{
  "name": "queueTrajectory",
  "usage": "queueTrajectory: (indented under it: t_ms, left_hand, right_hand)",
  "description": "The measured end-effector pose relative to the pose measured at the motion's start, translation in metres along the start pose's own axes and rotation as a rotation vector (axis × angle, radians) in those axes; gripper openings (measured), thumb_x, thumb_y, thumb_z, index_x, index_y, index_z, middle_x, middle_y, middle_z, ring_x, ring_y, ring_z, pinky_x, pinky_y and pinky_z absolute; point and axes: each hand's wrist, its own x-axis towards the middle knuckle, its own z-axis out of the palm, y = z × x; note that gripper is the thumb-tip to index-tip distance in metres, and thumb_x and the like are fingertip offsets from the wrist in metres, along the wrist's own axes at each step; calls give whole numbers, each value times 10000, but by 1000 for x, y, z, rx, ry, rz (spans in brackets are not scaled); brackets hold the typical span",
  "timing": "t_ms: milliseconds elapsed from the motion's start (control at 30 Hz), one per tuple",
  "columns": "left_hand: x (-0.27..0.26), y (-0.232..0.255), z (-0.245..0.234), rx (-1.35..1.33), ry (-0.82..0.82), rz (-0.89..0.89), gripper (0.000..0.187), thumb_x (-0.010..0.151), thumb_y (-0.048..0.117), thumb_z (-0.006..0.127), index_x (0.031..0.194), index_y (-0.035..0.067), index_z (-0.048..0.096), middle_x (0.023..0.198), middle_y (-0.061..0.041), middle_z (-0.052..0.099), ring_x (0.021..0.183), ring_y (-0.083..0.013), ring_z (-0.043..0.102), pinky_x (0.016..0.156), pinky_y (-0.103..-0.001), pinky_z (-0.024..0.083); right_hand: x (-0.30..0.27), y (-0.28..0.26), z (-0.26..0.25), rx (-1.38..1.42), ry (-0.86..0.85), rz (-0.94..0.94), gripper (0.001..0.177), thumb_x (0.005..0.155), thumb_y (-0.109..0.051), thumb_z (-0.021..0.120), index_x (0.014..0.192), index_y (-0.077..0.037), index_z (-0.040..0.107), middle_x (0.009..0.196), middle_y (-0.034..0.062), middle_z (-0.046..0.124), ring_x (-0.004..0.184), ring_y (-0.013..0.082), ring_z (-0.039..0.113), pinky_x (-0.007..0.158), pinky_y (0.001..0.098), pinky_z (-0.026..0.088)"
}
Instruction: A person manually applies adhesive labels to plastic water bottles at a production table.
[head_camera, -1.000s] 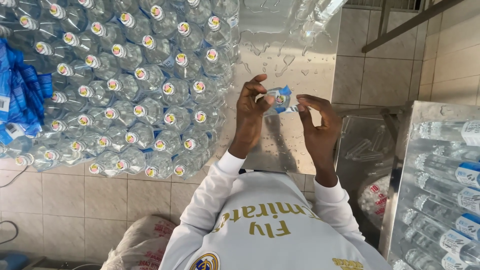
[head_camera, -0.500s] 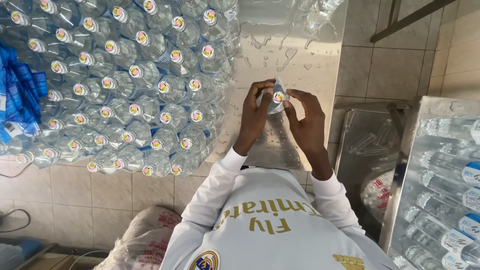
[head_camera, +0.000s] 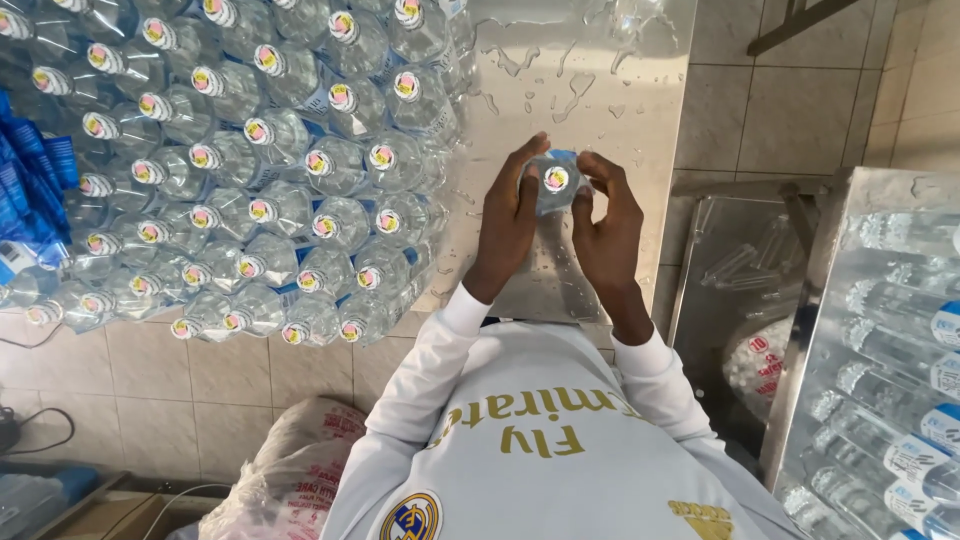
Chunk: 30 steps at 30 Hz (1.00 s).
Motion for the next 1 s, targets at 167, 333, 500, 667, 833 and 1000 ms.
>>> queueTrajectory:
  t_ms: [167,333,500,667,833,1000]
  left_hand:
    - [1,-14,-6,47,-21,-8,374,1212,81,381,1523,36,582,1520,-243,640,1493,-432,551,1282,-604,396]
    - [-10,-28,-4,123,-2,-29,429,1242,218,386,1617,51,510,1611,-232,575,1535,-419,511,1303,-593,378]
    - [-10,-44,-3,129,-2,-27,449,1246,243,372,1638,55,487,1640,-235,543,1554,-428,483,1317,-604,357]
    - [-17,-48,-6,66,6,-30,461,1248,229,347,1664,74,472,1663,-211,532,1580,-397,451,1333,-586,329]
    - [-14,-58,-3,-23,12,-11,471,1256,249,343,1675,70,463,1688,-209,505,1604,-386,418,1355,-583,294]
    - [-18,-60,-4,-85,16,5,515,1262,342,329,1687,78,455,1707,-193,486,1618,-366,400,1365,-571,273]
  right_hand:
    - [1,5,9,-29,17,-17,313,1143,-8,548,1454,-4,581,1335,231,705,1292,448,680,1083,556,559]
    - [-7,13,12,-1,-3,38,336,1194,-79,463,1515,-31,550,1457,218,663,1394,445,620,1153,570,528]
    - [-15,19,23,73,-3,78,385,1235,-192,392,1573,-28,480,1542,238,601,1476,459,535,1207,602,469]
    - [-25,33,37,150,17,54,487,1238,-301,364,1629,-13,396,1617,269,519,1539,458,471,1279,594,397]
    - [-35,53,50,173,19,19,619,1239,-408,326,1696,4,271,1703,286,403,1609,457,364,1338,592,303]
    - [-39,83,55,179,-18,-29,777,1200,-506,437,1726,6,184,1750,267,347,1647,425,313,1363,557,250]
